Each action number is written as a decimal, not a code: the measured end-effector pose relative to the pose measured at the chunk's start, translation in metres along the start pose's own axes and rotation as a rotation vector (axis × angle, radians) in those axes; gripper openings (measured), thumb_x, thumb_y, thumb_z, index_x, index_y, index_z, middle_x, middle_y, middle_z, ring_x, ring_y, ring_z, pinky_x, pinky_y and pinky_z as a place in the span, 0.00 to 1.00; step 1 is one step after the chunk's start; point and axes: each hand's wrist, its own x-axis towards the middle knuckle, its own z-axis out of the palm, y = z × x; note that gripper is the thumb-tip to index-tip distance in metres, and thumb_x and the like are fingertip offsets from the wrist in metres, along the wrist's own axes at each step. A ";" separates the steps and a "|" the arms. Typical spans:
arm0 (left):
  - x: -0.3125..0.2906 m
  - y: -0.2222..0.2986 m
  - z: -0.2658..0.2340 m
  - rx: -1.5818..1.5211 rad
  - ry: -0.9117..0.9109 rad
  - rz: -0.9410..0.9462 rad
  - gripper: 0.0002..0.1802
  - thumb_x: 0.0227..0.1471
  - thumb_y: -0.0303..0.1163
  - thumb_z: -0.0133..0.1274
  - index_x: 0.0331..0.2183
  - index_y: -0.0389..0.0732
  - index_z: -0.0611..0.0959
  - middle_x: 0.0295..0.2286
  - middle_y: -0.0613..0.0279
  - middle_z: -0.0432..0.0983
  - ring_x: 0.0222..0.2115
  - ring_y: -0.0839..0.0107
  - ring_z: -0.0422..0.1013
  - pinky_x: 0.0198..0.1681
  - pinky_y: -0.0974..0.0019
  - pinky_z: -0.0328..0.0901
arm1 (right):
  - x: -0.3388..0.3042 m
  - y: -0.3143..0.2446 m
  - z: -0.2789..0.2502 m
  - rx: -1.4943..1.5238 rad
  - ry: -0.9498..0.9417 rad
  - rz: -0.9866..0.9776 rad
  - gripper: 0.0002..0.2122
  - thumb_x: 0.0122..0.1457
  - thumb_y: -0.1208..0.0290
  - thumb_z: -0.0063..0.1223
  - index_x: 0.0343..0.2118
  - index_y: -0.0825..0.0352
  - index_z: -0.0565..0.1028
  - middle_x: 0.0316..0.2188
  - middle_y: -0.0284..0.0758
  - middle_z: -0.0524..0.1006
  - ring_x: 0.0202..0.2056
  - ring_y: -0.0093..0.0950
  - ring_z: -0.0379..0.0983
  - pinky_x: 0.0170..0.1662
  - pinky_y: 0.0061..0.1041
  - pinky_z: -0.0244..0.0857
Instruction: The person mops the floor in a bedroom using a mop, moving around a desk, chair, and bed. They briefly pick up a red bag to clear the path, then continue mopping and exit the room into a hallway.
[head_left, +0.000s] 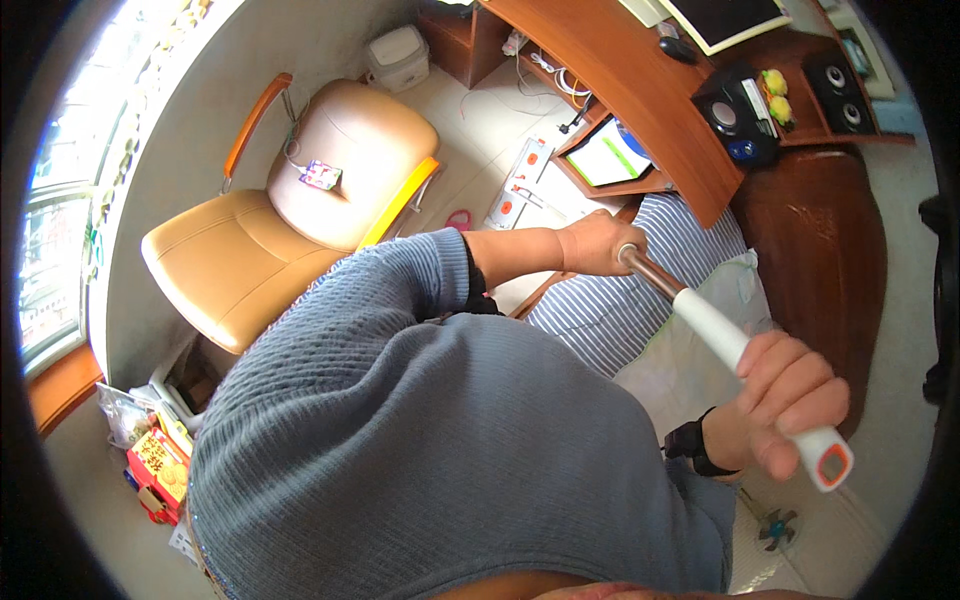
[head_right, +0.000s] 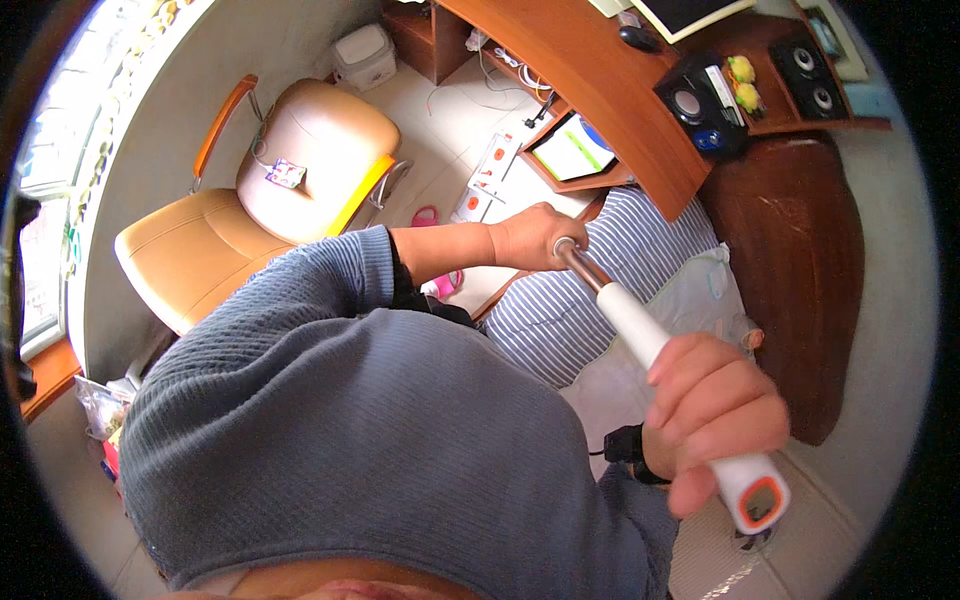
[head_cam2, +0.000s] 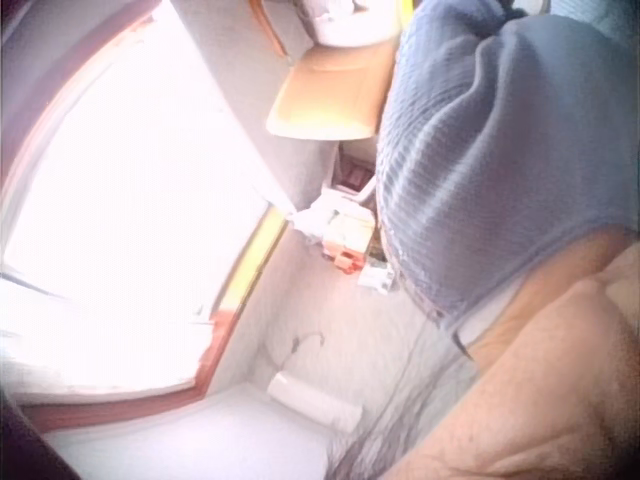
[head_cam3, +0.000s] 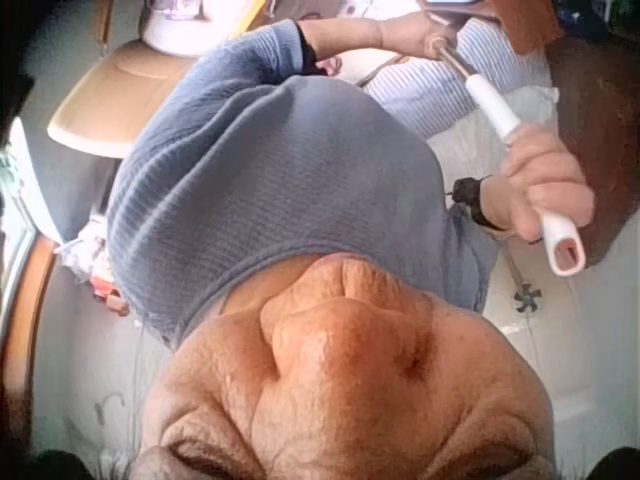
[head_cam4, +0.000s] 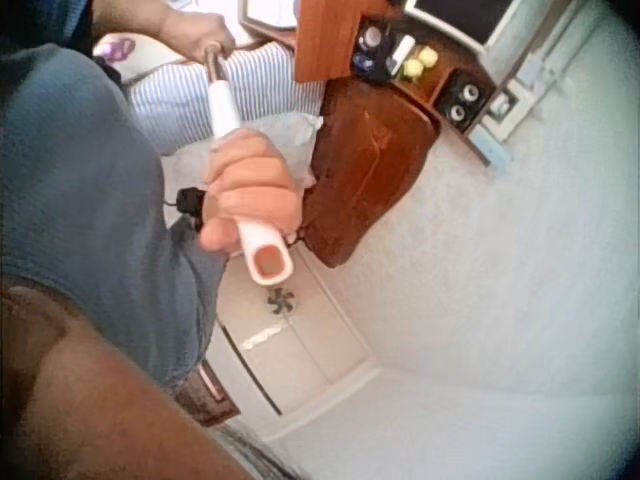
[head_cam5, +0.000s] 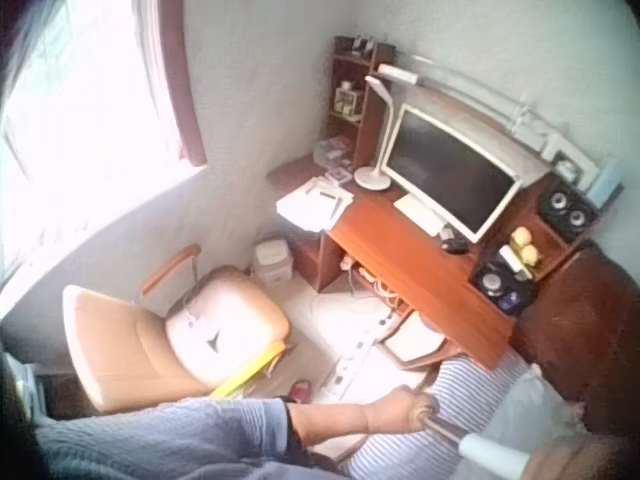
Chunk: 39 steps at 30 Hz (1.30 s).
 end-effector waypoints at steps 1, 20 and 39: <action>-0.004 0.001 0.004 0.033 0.017 0.069 0.10 0.43 0.36 0.64 0.27 0.45 0.80 0.22 0.59 0.77 0.27 0.54 0.76 0.34 0.53 0.70 | -0.008 -0.006 0.004 0.018 -0.038 -0.035 0.24 0.51 0.49 0.71 0.33 0.62 0.70 0.27 0.33 0.75 0.24 0.28 0.73 0.32 0.31 0.69; 0.012 -0.066 -0.053 0.086 -0.022 0.061 0.11 0.48 0.39 0.64 0.34 0.47 0.84 0.31 0.58 0.83 0.36 0.54 0.79 0.40 0.55 0.72 | 0.033 0.038 0.098 -0.273 0.259 0.052 0.15 0.60 0.59 0.64 0.30 0.63 0.70 0.23 0.32 0.72 0.23 0.27 0.70 0.33 0.33 0.70; -0.056 -0.063 -0.099 0.143 0.065 -0.271 0.14 0.49 0.40 0.62 0.38 0.47 0.81 0.38 0.56 0.80 0.45 0.55 0.75 0.48 0.49 0.64 | 0.079 0.059 0.129 -0.242 0.120 0.154 0.12 0.56 0.68 0.63 0.24 0.63 0.70 0.21 0.35 0.74 0.22 0.29 0.72 0.37 0.38 0.74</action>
